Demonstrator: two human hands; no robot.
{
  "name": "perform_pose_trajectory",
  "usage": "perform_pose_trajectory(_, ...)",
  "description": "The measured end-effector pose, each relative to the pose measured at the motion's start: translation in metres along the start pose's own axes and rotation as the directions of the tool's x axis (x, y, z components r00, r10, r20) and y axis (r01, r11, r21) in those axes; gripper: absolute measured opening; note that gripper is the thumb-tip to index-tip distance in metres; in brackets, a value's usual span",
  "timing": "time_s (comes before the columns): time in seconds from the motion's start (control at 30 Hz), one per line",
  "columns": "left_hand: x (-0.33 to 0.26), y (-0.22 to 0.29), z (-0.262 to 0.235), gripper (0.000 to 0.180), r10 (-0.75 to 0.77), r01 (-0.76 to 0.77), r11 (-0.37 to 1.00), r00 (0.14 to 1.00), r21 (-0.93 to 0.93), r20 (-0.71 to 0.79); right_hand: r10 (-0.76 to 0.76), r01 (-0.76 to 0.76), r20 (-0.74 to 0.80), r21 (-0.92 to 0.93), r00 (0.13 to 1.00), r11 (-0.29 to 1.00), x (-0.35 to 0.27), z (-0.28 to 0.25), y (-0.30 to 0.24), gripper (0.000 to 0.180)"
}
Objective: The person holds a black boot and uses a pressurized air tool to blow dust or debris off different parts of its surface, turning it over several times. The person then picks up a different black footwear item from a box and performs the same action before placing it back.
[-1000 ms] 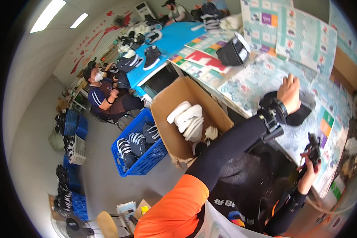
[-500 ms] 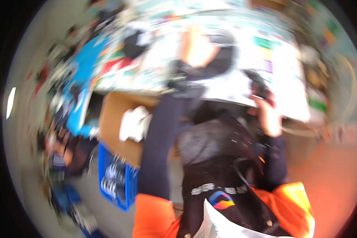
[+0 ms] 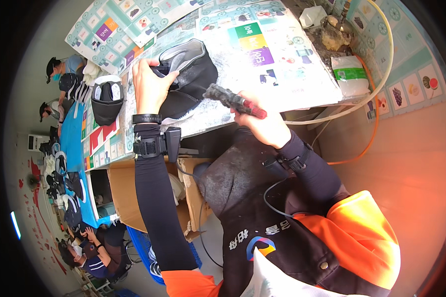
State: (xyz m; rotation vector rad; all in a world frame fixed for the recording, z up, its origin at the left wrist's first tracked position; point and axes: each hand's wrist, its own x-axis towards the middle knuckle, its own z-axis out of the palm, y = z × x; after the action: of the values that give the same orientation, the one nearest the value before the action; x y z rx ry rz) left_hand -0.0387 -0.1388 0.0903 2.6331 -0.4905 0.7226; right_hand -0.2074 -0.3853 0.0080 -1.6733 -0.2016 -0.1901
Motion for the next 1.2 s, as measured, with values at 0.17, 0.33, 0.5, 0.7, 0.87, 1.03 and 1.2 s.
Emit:
perform_pose_trajectory(0.17, 0.001, -0.002, 0.002, 0.061, 0.040, -0.041, 0.999, 0.999, 0.017, 0.026, 0.031, -0.035, -0.158, -0.023, 0.987, 0.999, -0.001, -0.003, 0.009, 0.014)
perform_pose_trajectory(0.33, -0.003, -0.007, -0.010, 0.063, 0.059, -0.060, 0.998, 0.997, 0.011, 0.044, 0.060, -0.066, -0.098, -0.067, 0.993, 0.996, -0.007, 0.002, 0.013, 0.016)
perform_pose_trajectory(0.5, 0.000, 0.013, -0.002, 0.066, 0.070, -0.069, 0.998, 0.995, -0.010, 0.077, 0.065, -0.063, 0.007, -0.122, 0.998, 0.991, -0.012, -0.016, 0.003, 0.018)
perform_pose_trajectory(0.7, 0.009, -0.027, 0.007, 0.093, -0.006, 0.017, 0.992, 0.996, 0.128, -0.084, 0.029, -0.046, -0.071, -0.254, 0.997, 0.966, -0.008, -0.010, 0.008, 0.018)
perform_pose_trajectory(0.87, 0.026, -0.019, 0.002, 0.054, -0.395, 0.358, 0.919, 0.824, 0.167, 0.406, 0.050, -0.073, -0.097, -0.250, 0.994, 0.965, -0.007, -0.016, 0.005, 0.021)
perform_pose_trajectory(1.03, 0.017, 0.021, -0.013, 0.042, -0.234, 0.165, 0.960, 0.916, 0.226, 0.326, 0.149, -0.139, -0.170, 0.066, 0.974, 0.988, -0.020, -0.051, -0.015, 0.024)
perform_pose_trajectory(1.2, 0.054, -0.029, -0.042, 0.040, -0.144, 0.094, 0.973, 0.960, 0.210, 0.238, 0.090, -0.071, -0.114, 0.161, 0.989, 0.984, -0.023, -0.045, -0.023, 0.023)
